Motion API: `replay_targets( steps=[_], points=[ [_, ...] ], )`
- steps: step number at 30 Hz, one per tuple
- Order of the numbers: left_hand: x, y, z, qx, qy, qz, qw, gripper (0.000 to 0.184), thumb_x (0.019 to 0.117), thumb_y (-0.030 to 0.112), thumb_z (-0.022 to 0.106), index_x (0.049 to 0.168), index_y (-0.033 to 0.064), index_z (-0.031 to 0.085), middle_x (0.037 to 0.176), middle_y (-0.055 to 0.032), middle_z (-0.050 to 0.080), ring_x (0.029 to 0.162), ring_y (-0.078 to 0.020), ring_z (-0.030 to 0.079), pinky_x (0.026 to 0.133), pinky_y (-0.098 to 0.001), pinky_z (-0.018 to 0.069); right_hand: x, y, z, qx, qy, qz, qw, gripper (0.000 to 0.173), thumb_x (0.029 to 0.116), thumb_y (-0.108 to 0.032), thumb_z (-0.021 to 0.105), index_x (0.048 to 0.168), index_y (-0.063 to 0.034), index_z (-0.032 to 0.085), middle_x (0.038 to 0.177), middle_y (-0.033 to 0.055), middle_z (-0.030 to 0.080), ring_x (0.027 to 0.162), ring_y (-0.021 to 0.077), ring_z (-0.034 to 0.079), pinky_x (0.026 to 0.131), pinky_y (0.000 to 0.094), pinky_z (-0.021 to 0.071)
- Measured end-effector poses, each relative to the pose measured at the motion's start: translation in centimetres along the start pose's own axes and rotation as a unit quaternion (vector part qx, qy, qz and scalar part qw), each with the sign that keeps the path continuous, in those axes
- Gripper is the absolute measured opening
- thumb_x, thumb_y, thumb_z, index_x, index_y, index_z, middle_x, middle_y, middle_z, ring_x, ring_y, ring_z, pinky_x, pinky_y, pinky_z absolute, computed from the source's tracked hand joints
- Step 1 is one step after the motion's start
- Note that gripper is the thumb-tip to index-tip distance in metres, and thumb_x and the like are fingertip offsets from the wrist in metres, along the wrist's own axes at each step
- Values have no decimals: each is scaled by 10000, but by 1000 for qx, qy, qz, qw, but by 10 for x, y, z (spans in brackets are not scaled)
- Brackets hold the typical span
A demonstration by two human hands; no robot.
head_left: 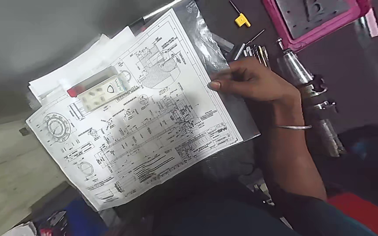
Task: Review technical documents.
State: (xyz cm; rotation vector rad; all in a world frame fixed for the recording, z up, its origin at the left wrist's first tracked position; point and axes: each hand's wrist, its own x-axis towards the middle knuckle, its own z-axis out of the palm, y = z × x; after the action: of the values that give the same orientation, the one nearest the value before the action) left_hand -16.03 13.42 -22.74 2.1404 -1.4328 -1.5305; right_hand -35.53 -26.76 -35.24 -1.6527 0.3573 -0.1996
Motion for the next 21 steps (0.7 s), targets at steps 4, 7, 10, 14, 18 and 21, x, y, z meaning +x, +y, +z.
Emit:
replay_targets(
  steps=[4, 7, 10, 14, 18, 21],
  points=[
    [63, 25, -13, 70, 167, 103, 978, 259, 1002, 266, 649, 1215, 138, 722, 1127, -114, 722, 1014, -191, 696, 847, -343, 581, -2, -3, 3, 0, 8, -5, 1000, 132, 993, -108, 618, 979, -30, 723, 635, -30, 636, 484, 10, 539, 440, 154, 467],
    [111, 34, -13, 166, 286, 122, 936, 420, 981, 395, 639, 1342, 181, 662, 1073, -91, 695, 894, -189, 674, 689, -318, 556, 5, -1, 0, 2, -4, -12, 1000, 125, 996, -114, 623, 974, -42, 723, 656, -65, 639, 522, -20, 548, 476, 138, 474],
    [147, 35, -11, 222, 315, 90, 918, 706, 918, 559, 643, 1467, 123, 554, 1049, -104, 694, 845, -249, 678, 630, -389, 559, 9, 5, -6, -1, -26, -34, 999, 129, 1006, -134, 613, 1013, -50, 710, 697, -90, 659, 570, -48, 573, 523, 129, 492],
    [168, 29, -7, 224, 310, 68, 922, 821, 846, 667, 666, 1432, 100, 573, 1024, -112, 663, 841, -276, 650, 636, -404, 552, 6, 5, -3, 10, -19, -12, 1000, 128, 1006, -148, 628, 1007, -51, 712, 666, -57, 646, 530, -12, 560, 482, 151, 480],
    [169, 28, -7, 220, 306, 79, 923, 816, 848, 647, 674, 1409, 62, 574, 1006, -119, 657, 834, -272, 642, 680, -406, 559, 10, 8, -5, 17, -31, -24, 999, 135, 1009, -144, 615, 1011, -52, 713, 679, -69, 650, 551, -21, 571, 510, 151, 494],
    [170, 27, -8, 228, 302, 81, 922, 819, 845, 660, 674, 1412, 76, 591, 1012, -126, 656, 840, -272, 648, 690, -406, 566, 9, 6, -2, 6, -19, -23, 1000, 137, 1005, -149, 617, 999, -57, 718, 660, -77, 626, 533, -32, 536, 491, 144, 460]
  ],
)
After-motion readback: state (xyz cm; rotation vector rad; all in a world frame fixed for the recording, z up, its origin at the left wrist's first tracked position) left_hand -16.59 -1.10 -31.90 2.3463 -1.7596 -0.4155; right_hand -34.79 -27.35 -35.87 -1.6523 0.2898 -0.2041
